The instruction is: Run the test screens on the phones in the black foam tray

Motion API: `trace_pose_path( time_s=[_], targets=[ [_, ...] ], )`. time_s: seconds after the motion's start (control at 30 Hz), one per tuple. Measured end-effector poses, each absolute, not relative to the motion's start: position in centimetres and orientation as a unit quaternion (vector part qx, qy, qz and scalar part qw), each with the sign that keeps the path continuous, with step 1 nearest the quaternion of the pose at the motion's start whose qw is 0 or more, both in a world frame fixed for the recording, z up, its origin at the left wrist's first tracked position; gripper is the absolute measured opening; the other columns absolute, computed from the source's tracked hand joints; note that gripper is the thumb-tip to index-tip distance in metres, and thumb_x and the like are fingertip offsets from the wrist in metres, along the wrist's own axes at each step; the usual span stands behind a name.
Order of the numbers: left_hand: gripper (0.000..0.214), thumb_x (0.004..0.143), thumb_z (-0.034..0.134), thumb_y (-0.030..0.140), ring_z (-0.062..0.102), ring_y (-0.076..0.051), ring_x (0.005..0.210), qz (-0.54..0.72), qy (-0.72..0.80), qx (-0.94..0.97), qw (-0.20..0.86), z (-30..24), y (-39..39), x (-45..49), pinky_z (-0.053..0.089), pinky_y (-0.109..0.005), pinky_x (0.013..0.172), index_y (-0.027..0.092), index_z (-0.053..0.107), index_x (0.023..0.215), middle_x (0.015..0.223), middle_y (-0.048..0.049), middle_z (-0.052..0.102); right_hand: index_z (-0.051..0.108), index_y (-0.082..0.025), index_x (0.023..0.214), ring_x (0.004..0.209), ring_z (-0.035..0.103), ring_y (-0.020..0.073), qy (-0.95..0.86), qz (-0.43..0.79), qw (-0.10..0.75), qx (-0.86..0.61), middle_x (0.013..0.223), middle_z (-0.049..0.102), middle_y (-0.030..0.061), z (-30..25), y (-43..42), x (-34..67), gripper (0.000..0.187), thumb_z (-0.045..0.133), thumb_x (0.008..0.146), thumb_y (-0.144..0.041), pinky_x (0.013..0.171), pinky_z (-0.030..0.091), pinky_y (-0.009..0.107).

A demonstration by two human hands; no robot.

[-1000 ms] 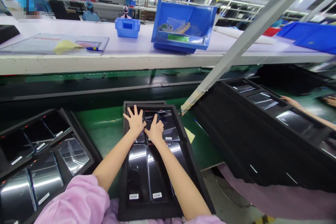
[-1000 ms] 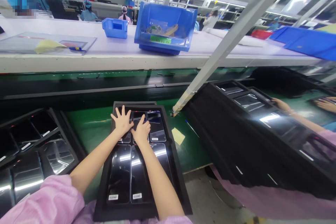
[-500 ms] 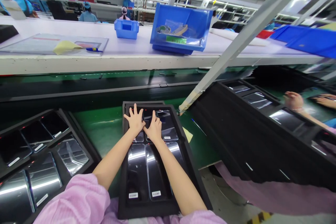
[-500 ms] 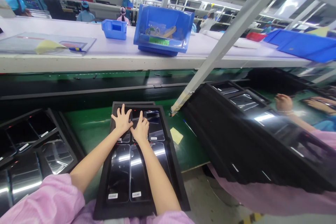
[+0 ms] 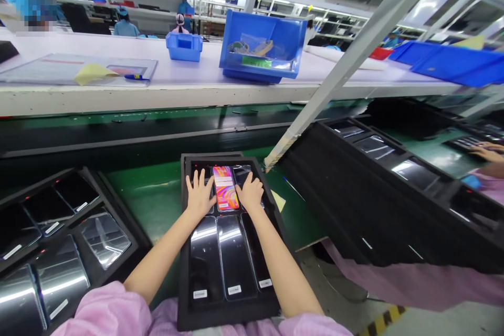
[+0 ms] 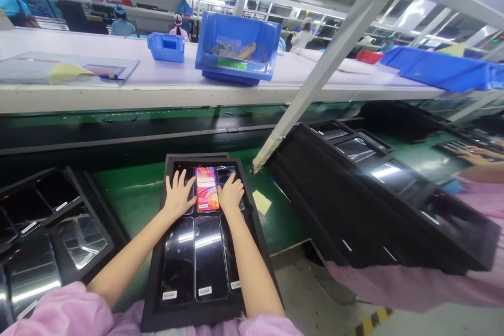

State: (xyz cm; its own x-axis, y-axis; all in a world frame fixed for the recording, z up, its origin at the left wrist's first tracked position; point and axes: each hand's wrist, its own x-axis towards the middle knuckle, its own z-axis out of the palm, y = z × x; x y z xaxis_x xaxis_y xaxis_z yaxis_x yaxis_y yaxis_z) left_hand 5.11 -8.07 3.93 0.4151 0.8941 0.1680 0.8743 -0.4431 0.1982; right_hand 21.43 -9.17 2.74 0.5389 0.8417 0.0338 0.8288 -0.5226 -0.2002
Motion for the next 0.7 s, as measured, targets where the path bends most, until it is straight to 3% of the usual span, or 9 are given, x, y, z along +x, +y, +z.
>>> trace_pose_path(
  time_s=[0.3,0.47,0.7],
  targets=[
    [0.042,0.085,0.046,0.035,0.031,-0.037,0.130,0.126,0.554,0.823,0.006,3.7,-11.5,3.1,0.024,-0.061,0.101,0.025,0.053,0.125,0.140,-0.0141,0.041,0.024,-0.001,0.137,0.102,0.047,0.0317,-0.495,0.036,0.081,-0.865,0.111,0.048,0.0240,2.1,-9.1,22.0,0.078,0.058,0.076,-0.035,0.085,0.034,0.040],
    [0.038,0.088,0.042,0.037,0.030,-0.034,0.131,0.107,0.483,0.869,-0.010,3.8,-9.3,3.3,0.022,-0.056,0.105,0.026,0.056,0.121,0.139,-0.0103,0.043,0.021,-0.001,0.137,0.097,0.050,0.0309,-0.497,0.028,0.098,-0.862,0.105,0.051,0.0225,1.9,-9.3,22.1,0.078,0.055,0.077,-0.036,0.081,0.037,0.040],
    [0.037,0.089,0.039,0.035,0.033,-0.032,0.129,0.139,0.519,0.844,-0.009,3.9,-9.2,2.6,0.026,-0.053,0.104,0.021,0.059,0.118,0.136,-0.0122,0.046,0.027,-0.004,0.134,0.099,0.050,0.0308,-0.493,0.024,0.123,-0.861,0.106,0.051,0.0209,1.9,-9.3,21.8,0.071,0.055,0.077,-0.035,0.082,0.037,0.039]
  ],
)
